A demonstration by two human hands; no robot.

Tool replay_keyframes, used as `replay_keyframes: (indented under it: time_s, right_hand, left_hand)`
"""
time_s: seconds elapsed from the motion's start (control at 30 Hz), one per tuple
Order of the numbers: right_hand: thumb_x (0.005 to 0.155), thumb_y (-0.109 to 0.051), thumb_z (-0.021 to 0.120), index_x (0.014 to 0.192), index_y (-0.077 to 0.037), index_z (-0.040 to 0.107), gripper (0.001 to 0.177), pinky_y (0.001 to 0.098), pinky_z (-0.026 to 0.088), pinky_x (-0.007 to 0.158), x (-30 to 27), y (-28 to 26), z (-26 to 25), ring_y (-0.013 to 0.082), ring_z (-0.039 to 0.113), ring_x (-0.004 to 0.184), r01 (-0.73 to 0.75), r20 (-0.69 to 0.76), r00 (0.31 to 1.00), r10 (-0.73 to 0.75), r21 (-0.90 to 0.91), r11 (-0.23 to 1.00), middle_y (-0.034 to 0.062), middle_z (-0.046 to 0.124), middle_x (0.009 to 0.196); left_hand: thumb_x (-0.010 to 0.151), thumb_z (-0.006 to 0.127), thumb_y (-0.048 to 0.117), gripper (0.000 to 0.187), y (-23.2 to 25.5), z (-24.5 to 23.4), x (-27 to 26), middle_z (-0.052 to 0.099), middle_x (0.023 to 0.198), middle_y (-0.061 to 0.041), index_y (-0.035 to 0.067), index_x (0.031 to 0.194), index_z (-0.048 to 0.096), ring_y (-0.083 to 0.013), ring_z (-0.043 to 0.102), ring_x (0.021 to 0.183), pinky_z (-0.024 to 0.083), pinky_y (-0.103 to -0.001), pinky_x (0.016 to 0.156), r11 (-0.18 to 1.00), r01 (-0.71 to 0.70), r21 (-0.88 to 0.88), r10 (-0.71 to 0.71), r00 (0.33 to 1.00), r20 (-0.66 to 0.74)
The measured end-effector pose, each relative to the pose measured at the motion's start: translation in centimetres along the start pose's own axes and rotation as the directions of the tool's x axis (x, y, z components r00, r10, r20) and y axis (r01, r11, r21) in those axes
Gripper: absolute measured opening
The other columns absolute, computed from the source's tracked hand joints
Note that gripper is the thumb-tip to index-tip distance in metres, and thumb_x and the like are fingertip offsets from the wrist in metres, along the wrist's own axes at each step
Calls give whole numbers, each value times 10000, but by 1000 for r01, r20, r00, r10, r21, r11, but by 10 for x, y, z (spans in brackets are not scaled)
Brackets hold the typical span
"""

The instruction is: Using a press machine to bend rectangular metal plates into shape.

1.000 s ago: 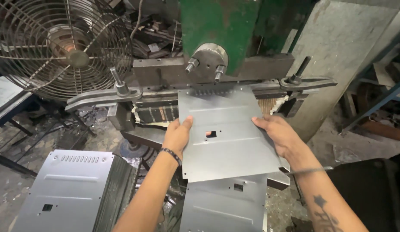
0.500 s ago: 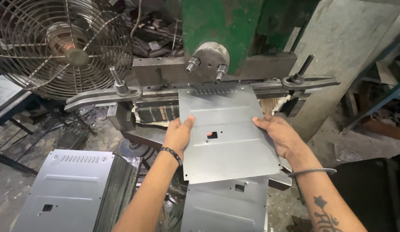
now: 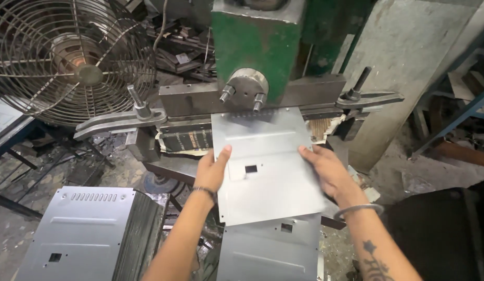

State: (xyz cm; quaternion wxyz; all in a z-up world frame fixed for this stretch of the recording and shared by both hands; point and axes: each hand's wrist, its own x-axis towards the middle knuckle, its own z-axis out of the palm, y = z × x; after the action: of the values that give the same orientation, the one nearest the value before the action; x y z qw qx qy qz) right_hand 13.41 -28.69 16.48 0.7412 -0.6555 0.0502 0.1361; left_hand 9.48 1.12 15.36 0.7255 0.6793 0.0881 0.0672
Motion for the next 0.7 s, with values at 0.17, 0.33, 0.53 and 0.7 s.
replay_keyframes:
  time_s: [0.17, 0.33, 0.53, 0.7]
  right_hand:
    - [986, -257, 656, 1209, 25, 627, 360, 350, 562, 813, -25, 7, 1, 179, 676, 902, 13, -4, 1000, -12, 105, 994, 109, 703, 1070]
    - [969, -292, 637, 1241, -13, 644, 390, 299, 549, 854, -76, 6, 26, 128, 680, 963, 113, 32, 993, -113, 17, 993, 77, 728, 1115]
    - [871, -210, 764, 1385, -95, 585, 556, 328, 520, 827, -127, 104, 2, 194, 637, 895, 228, 368, 928, -52, -454, 861, 132, 696, 1123]
    - [978, -313, 618, 1227, 44, 590, 436, 424, 599, 873, -109, 131, -25, 297, 712, 1028, -57, 190, 981, -35, 458, 887, 229, 691, 1266]
  left_hand:
    - [977, 701, 314, 410, -36, -5, -4, 718, 1017, -137, -44, 1177, 684, -158, 582, 882, 492, -303, 794, 997, -35, -65, 30, 997, -77]
    - [916, 688, 292, 403, -17, -27, -20, 743, 1084, -65, 19, 1210, 649, -148, 674, 940, 538, -306, 821, 975, 93, -200, -100, 995, -26]
    - [979, 603, 526, 539, -43, -72, -35, 748, 1092, -50, 20, 1123, 719, -147, 669, 1039, 484, -310, 928, 964, 216, 157, -185, 964, -194]
    - [933, 443, 714, 764, 20, -54, -69, 697, 728, -198, 58, 716, 772, -394, 679, 778, 524, -492, 737, 484, 108, 868, -3, 993, -122]
